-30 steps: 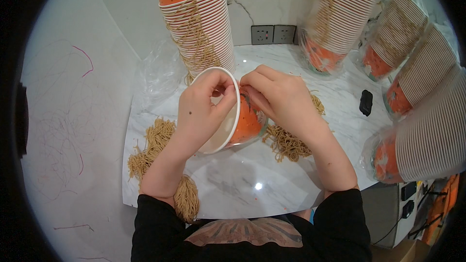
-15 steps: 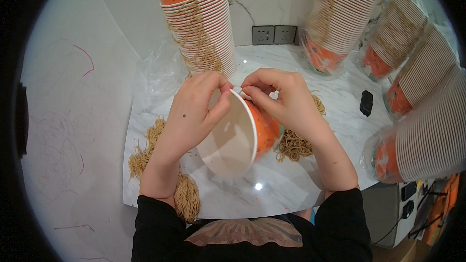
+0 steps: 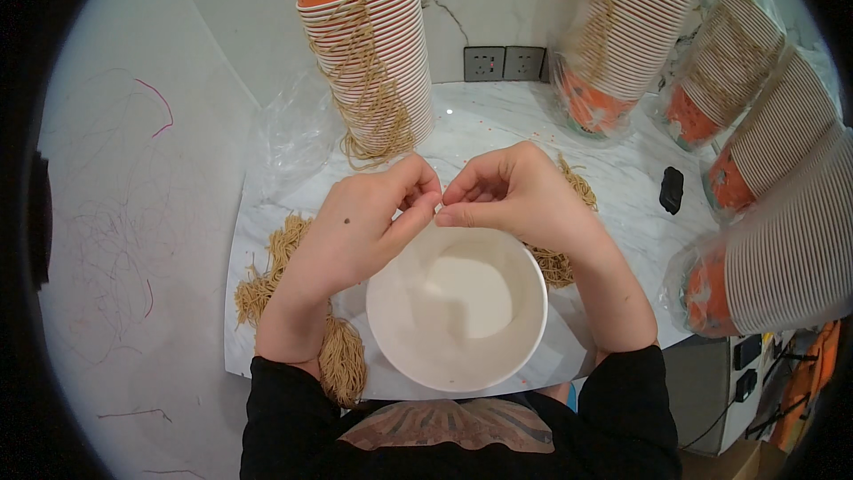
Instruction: Threading and tying string handles through pre-punched holes in paper cups.
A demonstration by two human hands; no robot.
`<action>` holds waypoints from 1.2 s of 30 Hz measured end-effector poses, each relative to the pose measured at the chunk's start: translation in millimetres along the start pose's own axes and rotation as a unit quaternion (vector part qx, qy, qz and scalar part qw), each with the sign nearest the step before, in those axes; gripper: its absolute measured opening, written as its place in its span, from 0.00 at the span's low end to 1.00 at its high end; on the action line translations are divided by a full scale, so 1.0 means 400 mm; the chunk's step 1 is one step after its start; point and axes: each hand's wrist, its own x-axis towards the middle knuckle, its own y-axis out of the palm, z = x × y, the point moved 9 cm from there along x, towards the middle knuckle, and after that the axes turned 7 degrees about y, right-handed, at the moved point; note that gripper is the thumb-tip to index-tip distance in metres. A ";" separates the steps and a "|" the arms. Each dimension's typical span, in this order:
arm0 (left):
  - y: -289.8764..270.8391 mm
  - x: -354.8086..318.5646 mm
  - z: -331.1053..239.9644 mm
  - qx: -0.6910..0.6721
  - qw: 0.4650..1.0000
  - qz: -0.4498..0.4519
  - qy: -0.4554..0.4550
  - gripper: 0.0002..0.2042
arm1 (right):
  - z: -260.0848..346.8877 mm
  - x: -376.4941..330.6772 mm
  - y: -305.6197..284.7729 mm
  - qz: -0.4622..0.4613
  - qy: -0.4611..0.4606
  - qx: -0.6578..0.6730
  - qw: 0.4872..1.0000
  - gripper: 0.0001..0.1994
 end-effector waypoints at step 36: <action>-0.001 -0.025 0.123 0.055 0.979 0.150 0.125 0.27 | 0.045 -0.012 0.085 0.064 -0.144 -0.161 0.974 0.04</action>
